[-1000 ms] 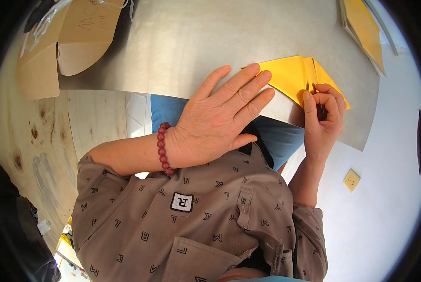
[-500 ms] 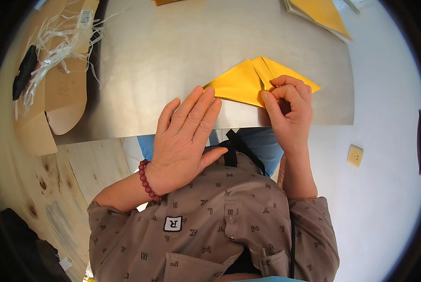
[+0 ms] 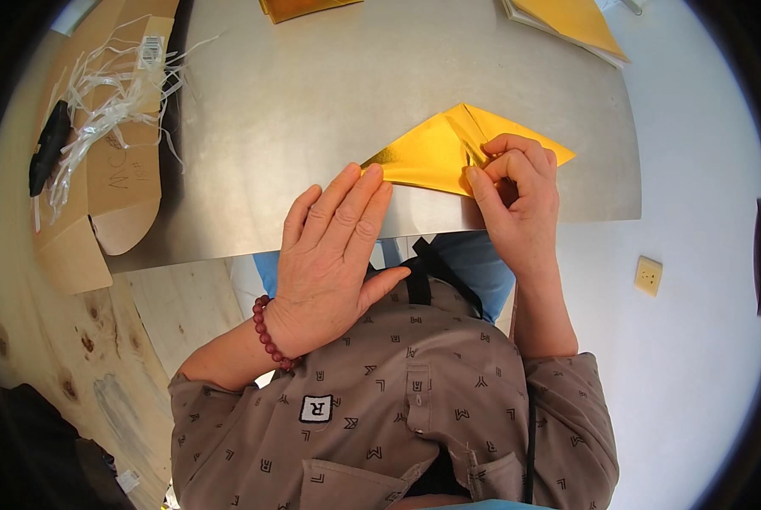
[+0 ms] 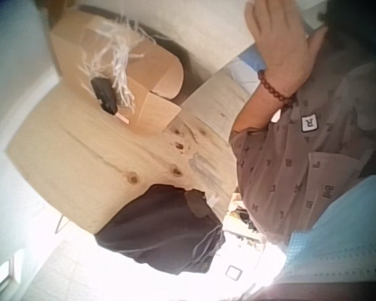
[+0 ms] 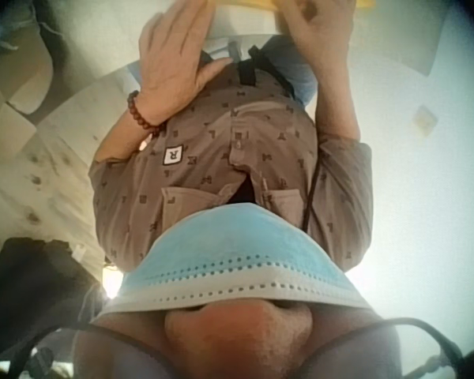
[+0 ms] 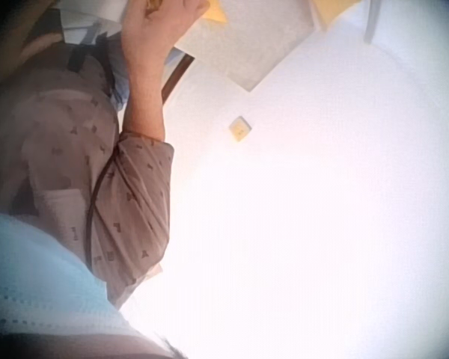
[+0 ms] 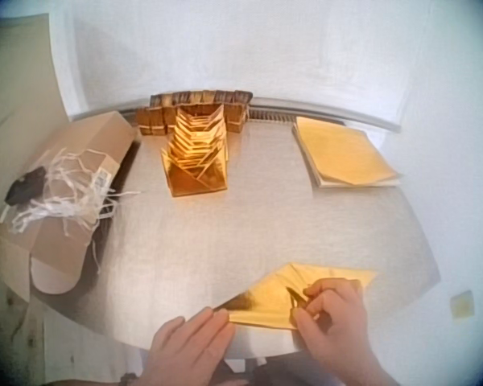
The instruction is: The person folds a gold-colored sheet of paper into a small triangular packet by hand, pressing creases and tucking flaps to form a closed shape. They place the finished packet on a stack of similar packets and begin folding another sheet.
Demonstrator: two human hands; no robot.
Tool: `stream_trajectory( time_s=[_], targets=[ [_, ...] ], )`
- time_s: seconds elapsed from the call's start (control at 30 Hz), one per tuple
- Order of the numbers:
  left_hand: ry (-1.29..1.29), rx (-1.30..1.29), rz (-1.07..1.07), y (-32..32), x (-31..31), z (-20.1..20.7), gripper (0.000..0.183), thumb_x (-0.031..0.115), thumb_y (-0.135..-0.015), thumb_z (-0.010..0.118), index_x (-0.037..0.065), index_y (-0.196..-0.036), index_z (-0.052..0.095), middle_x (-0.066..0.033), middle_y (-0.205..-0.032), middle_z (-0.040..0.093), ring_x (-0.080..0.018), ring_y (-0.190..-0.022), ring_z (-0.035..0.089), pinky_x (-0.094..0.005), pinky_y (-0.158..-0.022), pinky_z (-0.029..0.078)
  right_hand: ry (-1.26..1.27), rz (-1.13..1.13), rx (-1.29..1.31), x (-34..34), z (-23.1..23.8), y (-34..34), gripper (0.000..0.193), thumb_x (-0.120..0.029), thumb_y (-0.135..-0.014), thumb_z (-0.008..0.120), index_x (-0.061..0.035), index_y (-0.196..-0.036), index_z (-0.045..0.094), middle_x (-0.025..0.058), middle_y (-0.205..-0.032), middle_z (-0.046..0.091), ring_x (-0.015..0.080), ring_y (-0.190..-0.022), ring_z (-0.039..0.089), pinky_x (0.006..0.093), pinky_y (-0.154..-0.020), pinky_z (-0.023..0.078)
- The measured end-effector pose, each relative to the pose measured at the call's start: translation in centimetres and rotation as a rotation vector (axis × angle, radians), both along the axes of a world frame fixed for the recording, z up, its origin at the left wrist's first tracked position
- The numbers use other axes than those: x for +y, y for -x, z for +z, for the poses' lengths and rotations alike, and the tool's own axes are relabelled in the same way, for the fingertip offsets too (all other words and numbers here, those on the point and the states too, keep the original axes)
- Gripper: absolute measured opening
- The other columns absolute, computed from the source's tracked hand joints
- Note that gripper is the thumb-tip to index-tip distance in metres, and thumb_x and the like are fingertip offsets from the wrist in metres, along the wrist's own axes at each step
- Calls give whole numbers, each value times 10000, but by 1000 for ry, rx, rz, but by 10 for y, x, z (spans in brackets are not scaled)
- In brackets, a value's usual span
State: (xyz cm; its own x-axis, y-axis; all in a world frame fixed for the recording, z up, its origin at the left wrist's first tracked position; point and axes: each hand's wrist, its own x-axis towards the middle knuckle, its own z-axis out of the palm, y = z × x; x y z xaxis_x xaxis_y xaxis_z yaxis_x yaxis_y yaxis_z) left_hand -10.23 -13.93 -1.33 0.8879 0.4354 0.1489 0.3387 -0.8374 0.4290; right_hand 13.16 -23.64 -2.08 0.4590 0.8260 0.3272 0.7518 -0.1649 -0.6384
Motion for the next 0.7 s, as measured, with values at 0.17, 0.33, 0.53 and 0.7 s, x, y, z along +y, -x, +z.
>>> stream_trajectory(
  time_s=[0.17, 0.33, 0.53, 0.7],
  targets=[
    [5, -1, 4, -2, 1, 3, 898, 350, -803, 829, 13, -1543, 448, -147, -1617, 429, -325, -1500, 392, -488, -1196, 293, -7, 0, -1, 0, 0, 0, 163, -18, -821, 766, -51, -786, 611, 75, -1089, 660, 277, -961, 519, 367, -833, 442],
    [-54, -45, 3, -9, 15, 17, 709, 320, -847, 793, 59, -1464, 560, -105, -1358, 606, -277, -1229, 556, -427, -1044, 396, -4, 10, -14, 1, 1, 0, 165, -18, -821, 763, -49, -788, 605, 80, -1083, 658, 279, -965, 520, 376, -847, 436],
    [-284, -21, -179, -38, 57, 27, 381, 153, -877, 711, 90, -1251, 680, -20, -867, 593, -200, -840, 601, -359, -808, 463, -12, 18, -21, 1, 1, 1, 166, -25, -817, 766, -45, -789, 604, 84, -1081, 657, 288, -972, 521, 378, -858, 436],
    [-194, 48, -381, -51, 89, 30, 309, 102, -875, 683, 97, -1184, 687, -46, -892, 605, -231, -800, 641, -348, -704, 530, -5, 15, -16, 1, 1, 1, 159, -25, -813, 767, -44, -795, 611, 85, -1086, 659, 298, -980, 522, 380, -860, 442]
  ],
)
